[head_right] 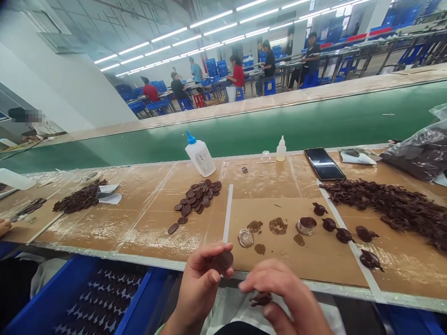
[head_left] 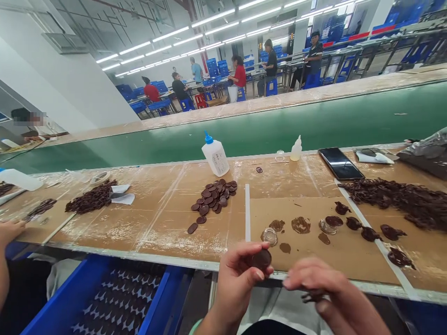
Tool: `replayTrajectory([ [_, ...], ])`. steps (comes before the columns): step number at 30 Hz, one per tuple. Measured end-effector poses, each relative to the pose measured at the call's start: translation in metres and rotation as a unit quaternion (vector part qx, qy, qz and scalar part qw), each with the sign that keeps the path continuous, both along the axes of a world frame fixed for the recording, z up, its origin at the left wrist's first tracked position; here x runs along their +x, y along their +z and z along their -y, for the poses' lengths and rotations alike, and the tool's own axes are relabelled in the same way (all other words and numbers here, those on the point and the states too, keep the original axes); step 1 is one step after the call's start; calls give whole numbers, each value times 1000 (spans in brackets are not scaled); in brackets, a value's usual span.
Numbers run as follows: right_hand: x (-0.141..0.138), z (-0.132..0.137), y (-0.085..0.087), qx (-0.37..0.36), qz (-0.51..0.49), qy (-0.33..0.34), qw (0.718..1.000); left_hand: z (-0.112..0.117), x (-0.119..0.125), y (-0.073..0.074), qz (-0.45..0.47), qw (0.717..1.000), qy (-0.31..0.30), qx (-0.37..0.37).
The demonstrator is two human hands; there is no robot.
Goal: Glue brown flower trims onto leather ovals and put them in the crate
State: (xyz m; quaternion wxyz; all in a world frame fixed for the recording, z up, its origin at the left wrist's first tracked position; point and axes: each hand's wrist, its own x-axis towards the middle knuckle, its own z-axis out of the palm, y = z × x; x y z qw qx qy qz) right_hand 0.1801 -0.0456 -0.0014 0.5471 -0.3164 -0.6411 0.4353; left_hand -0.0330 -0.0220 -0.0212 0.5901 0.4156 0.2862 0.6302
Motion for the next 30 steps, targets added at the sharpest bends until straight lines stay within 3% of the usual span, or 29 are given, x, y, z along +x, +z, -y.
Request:
replayTrajectory([
  [3,-32,-1,0,-40,-42,47,997,2,2,5,-66,996,49,45],
  [7,-43,3,-6,-155,-125,27,980,6,6,7,-81,993,70,44],
  [10,-37,5,-12,-191,-124,12,974,8,9,7,-38,999,-1,-2],
  [14,-28,3,-17,-163,-123,17,979,5,5,9,-5,992,-113,-61],
  [18,-24,-2,-13,-112,-90,81,986,-1,-1,9,-34,981,-187,-44],
  [22,-23,-4,-8,-111,-91,123,982,-5,-3,9,-60,972,-228,-17],
  [25,-25,-3,-8,-139,-116,131,975,-6,-2,7,-87,972,-217,1],
  [30,-33,-2,-11,-188,-180,131,957,-3,-1,-2,-177,974,-126,68],
])
